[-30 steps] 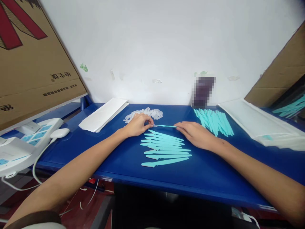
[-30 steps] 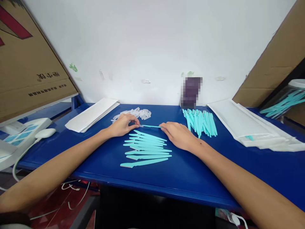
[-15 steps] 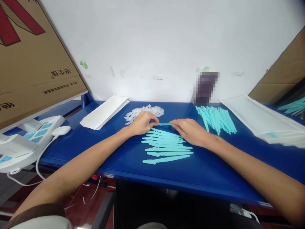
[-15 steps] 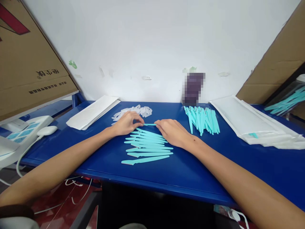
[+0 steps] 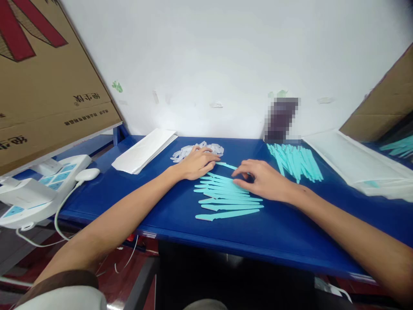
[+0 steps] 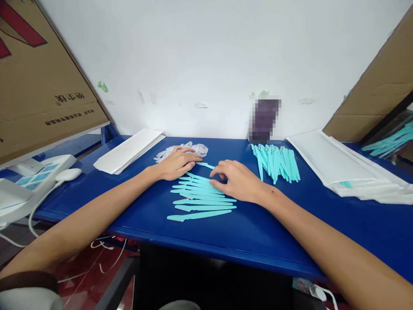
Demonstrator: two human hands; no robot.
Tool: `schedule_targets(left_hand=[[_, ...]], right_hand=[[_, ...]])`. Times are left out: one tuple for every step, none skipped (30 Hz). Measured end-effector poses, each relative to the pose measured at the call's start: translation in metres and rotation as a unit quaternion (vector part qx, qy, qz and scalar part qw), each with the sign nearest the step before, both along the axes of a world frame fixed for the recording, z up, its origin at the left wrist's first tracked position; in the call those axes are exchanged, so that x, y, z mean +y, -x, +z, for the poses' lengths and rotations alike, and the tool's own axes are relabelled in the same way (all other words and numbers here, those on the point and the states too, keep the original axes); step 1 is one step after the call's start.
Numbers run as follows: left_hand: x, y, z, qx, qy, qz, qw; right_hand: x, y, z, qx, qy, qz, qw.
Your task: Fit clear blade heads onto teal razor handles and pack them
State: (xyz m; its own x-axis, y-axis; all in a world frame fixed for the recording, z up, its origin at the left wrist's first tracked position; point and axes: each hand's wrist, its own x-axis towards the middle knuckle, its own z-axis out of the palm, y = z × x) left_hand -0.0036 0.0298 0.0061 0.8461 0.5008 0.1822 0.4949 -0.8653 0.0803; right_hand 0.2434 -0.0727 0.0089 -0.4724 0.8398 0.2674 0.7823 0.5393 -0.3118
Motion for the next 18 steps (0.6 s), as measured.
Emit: schedule_targets(left_hand=[[0.001, 0.002, 0.000, -0.010, -0.007, 0.003, 1.000], [0.002, 0.004, 0.000, -0.022, -0.013, 0.008, 1.000], [0.003, 0.007, 0.000, -0.033, -0.015, 0.013, 0.999], [0.004, 0.010, 0.000, -0.043, -0.015, 0.020, 0.999], [0.005, 0.013, 0.000, -0.051, -0.011, 0.029, 0.998], [0.007, 0.017, -0.001, -0.057, -0.006, 0.039, 0.998], [0.008, 0.019, -0.001, -0.062, -0.001, 0.047, 0.997], [0.010, 0.021, -0.002, -0.067, 0.003, 0.055, 0.996], [0.011, 0.023, -0.003, -0.070, 0.005, 0.061, 0.996], [0.012, 0.024, -0.003, -0.071, 0.006, 0.064, 0.995], [0.013, 0.024, -0.004, -0.070, 0.005, 0.067, 0.995], [0.013, 0.025, -0.004, -0.067, 0.004, 0.070, 0.995], [0.014, 0.024, -0.004, -0.062, 0.001, 0.074, 0.995], [0.014, 0.024, -0.004, -0.054, -0.002, 0.077, 0.996], [0.013, 0.024, -0.004, -0.045, -0.005, 0.079, 0.996], [0.012, 0.024, -0.003, -0.037, -0.010, 0.080, 0.996], [0.011, 0.024, -0.003, -0.029, -0.016, 0.079, 0.996], [0.010, 0.024, -0.002, -0.022, -0.023, 0.076, 0.997]], right_hand=[[0.000, -0.001, -0.001, -0.005, 0.015, 0.012, 1.000], [0.001, -0.001, -0.002, -0.006, 0.027, 0.014, 1.000], [0.001, -0.002, -0.002, -0.003, 0.040, 0.010, 0.999], [0.001, -0.003, -0.002, 0.005, 0.057, 0.000, 0.998], [0.001, -0.004, -0.002, 0.015, 0.075, -0.011, 0.997], [0.001, -0.005, -0.002, 0.023, 0.091, -0.022, 0.995], [0.001, -0.007, -0.002, 0.029, 0.103, -0.033, 0.994], [0.000, -0.008, -0.001, 0.032, 0.107, -0.041, 0.993], [0.000, -0.009, -0.001, 0.031, 0.105, -0.050, 0.993], [-0.001, -0.011, -0.001, 0.029, 0.098, -0.058, 0.993], [-0.001, -0.012, -0.001, 0.027, 0.091, -0.067, 0.993], [-0.001, -0.013, -0.001, 0.027, 0.081, -0.077, 0.993], [-0.001, -0.014, -0.002, 0.028, 0.065, -0.087, 0.994], [0.000, -0.014, -0.002, 0.030, 0.041, -0.094, 0.994], [0.001, -0.015, -0.003, 0.033, 0.011, -0.098, 0.995], [0.003, -0.017, -0.004, 0.035, -0.020, -0.098, 0.994], [0.004, -0.018, -0.005, 0.038, -0.048, -0.096, 0.993], [0.006, -0.019, -0.006, 0.041, -0.067, -0.095, 0.992]])
